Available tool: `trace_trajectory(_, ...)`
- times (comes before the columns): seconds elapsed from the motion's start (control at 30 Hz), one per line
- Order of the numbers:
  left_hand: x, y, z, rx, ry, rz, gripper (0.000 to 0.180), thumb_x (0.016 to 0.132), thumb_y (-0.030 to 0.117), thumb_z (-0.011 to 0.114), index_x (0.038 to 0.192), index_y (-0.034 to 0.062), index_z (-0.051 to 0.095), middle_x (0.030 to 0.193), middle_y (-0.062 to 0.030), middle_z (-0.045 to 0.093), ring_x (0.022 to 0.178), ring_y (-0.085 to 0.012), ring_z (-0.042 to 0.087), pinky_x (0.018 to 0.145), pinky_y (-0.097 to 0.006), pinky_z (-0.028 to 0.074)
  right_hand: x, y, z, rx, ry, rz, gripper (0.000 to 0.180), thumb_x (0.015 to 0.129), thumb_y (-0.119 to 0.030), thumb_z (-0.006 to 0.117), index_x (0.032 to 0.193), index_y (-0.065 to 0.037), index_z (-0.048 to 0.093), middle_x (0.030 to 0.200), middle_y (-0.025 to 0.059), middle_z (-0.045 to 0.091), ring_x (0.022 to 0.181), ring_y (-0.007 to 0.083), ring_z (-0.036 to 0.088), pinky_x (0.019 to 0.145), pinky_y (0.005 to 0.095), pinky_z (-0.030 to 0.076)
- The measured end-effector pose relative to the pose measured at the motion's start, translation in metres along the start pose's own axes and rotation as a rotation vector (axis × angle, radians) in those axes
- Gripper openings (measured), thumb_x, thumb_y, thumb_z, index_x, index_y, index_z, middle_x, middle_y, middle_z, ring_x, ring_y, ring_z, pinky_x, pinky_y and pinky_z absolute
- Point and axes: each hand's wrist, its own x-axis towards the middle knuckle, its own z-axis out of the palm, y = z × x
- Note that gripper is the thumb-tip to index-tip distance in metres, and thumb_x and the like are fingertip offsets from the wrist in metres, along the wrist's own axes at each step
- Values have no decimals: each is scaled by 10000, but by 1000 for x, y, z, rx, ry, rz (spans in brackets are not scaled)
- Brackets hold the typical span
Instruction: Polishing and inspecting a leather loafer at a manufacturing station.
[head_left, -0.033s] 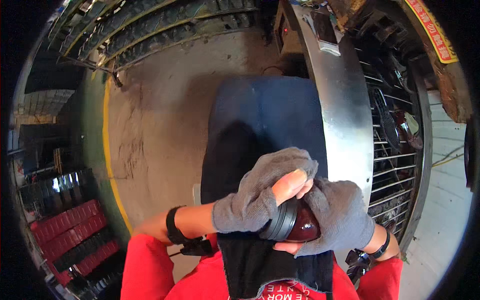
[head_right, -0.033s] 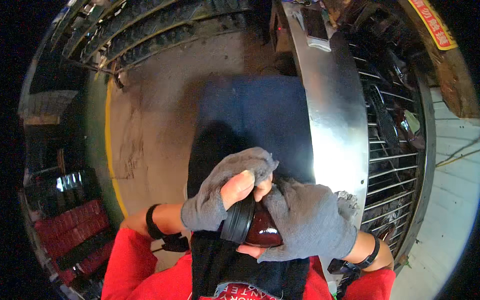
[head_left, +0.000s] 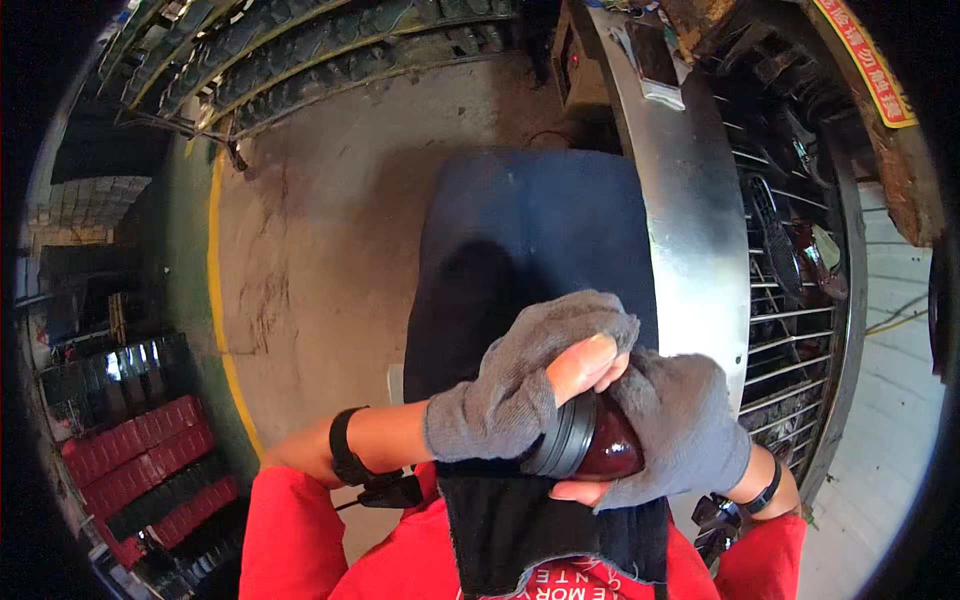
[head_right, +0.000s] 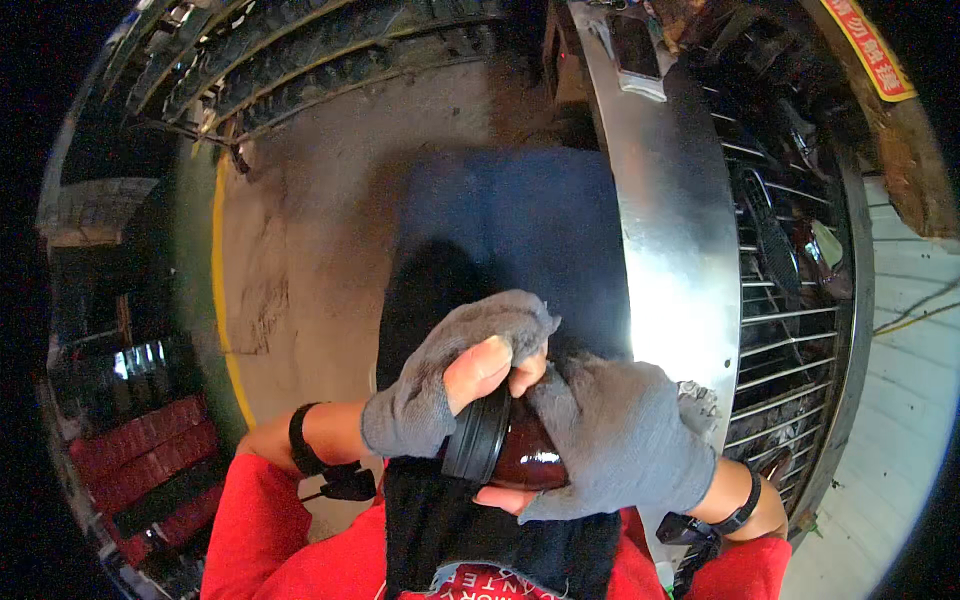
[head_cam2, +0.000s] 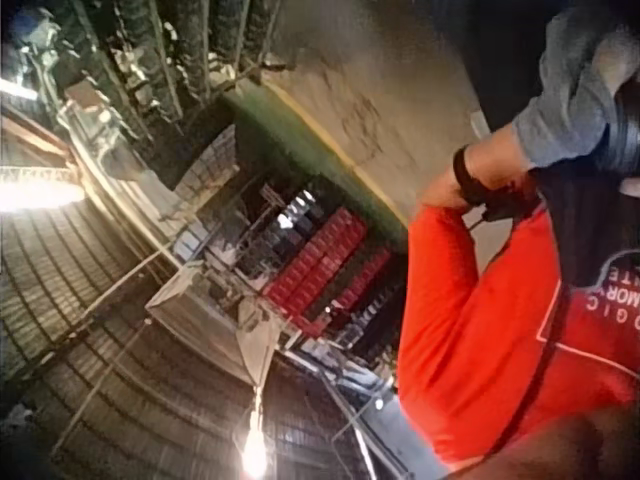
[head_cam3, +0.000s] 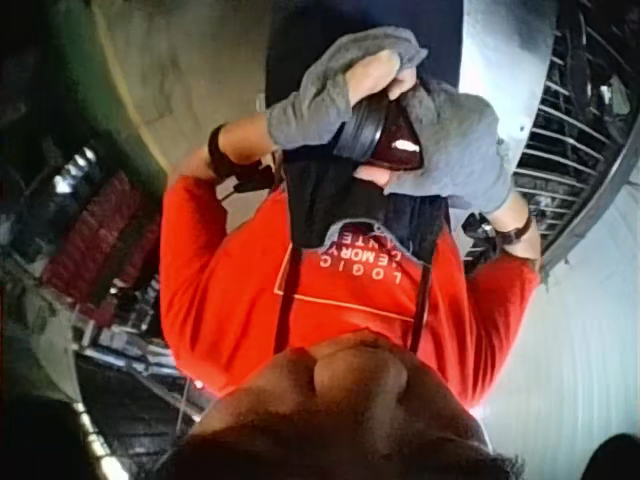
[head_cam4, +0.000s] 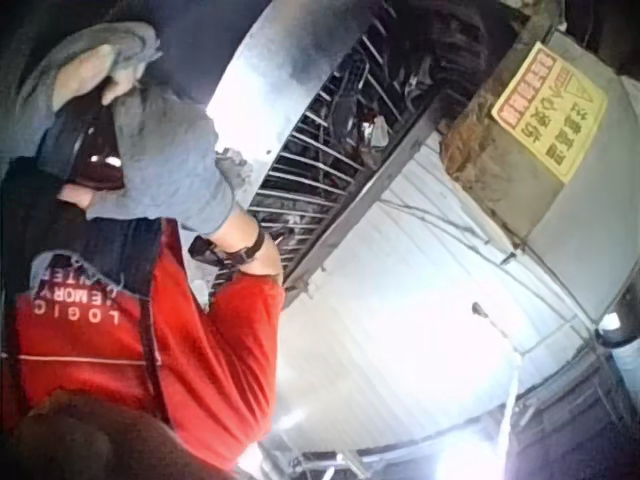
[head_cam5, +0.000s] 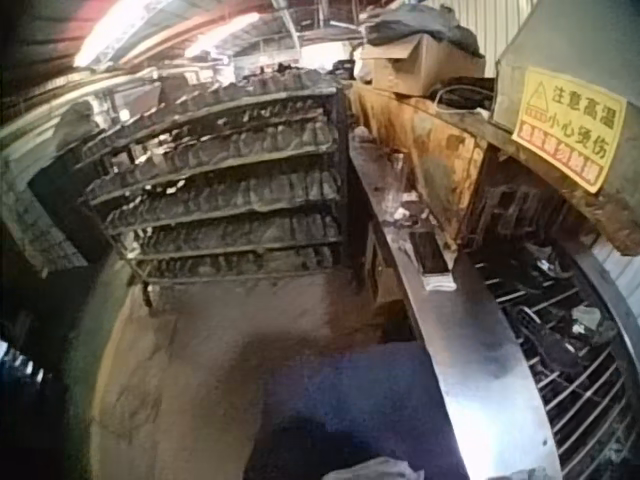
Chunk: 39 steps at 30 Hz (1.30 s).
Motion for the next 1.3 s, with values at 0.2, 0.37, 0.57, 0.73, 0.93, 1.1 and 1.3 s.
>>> trace_trajectory(0.2, 34, -9, -27, -47, 352, -101, 502, 1123, 493, 391, 917, 68, 560, 897, -9, 531, 865, -125, 492, 877, -303, 428, 40, 16, 74, 1065, 897, 528, 769, 1036, -701, 414, 1140, 1, 709, 1059, 148, 740, 896, 257, 737, 837, 374, 589)
trace_trajectory(0.37, 25, 9, -17, 25, 444, 85, 343, 1102, 342, 470, 1063, 19, 581, 955, -22, 526, 922, -112, 474, 886, -269, 403, 44, 34, 15, 1375, 530, 399, 906, 1067, -719, 186, 1118, 26, 700, 1014, 165, 769, 894, 262, 756, 848, 345, 609)
trace_trajectory(0.57, 57, -13, -62, -217, 400, -491, 631, 1019, 580, 638, 1379, 67, 563, 1264, -86, 621, 1133, -195, 632, 979, -350, 539, 95, -26, -26, -242, -69, -567, 724, 859, -773, 592, 794, -63, 712, 712, 97, 610, 748, 333, 623, 707, 442, 514)
trace_trajectory(0.73, 37, -67, -74, -445, 299, -379, 783, 964, 756, 544, 1346, 76, 620, 1187, -86, 717, 997, -194, 726, 857, -354, 630, 87, -5, 75, -149, -148, -694, 549, 870, -628, 661, 847, -80, 695, 809, 98, 624, 790, 311, 633, 738, 440, 534)
trace_trajectory(0.93, 29, -86, -87, -653, 388, -294, 983, 854, 884, 501, 1304, 16, 608, 1096, -128, 731, 930, -251, 737, 824, -392, 631, 0, 54, 40, 889, 376, 380, 369, 987, -447, 648, 1019, -80, 669, 902, 42, 646, 794, 179, 651, 764, 320, 522)
trace_trajectory(1.1, 36, -67, -66, -618, 395, -393, 981, 847, 893, 497, 1280, 20, 607, 1068, -135, 734, 943, -251, 742, 827, -416, 637, 9, 59, 71, 1053, 279, 375, 222, 1022, -211, 660, 1102, -4, 646, 1085, 47, 607, 973, 154, 572, 887, 320, 488)
trace_trajectory(1.3, 27, -17, -48, -265, 226, -429, 1022, 859, 919, 420, 1337, 30, 585, 1278, -169, 679, 1167, -298, 682, 1058, -490, 541, 24, 53, 60, 920, 461, 381, 691, 917, -256, 794, 1486, -13, 487, 1218, 121, 626, 1155, 230, 586, 1017, 366, 476)
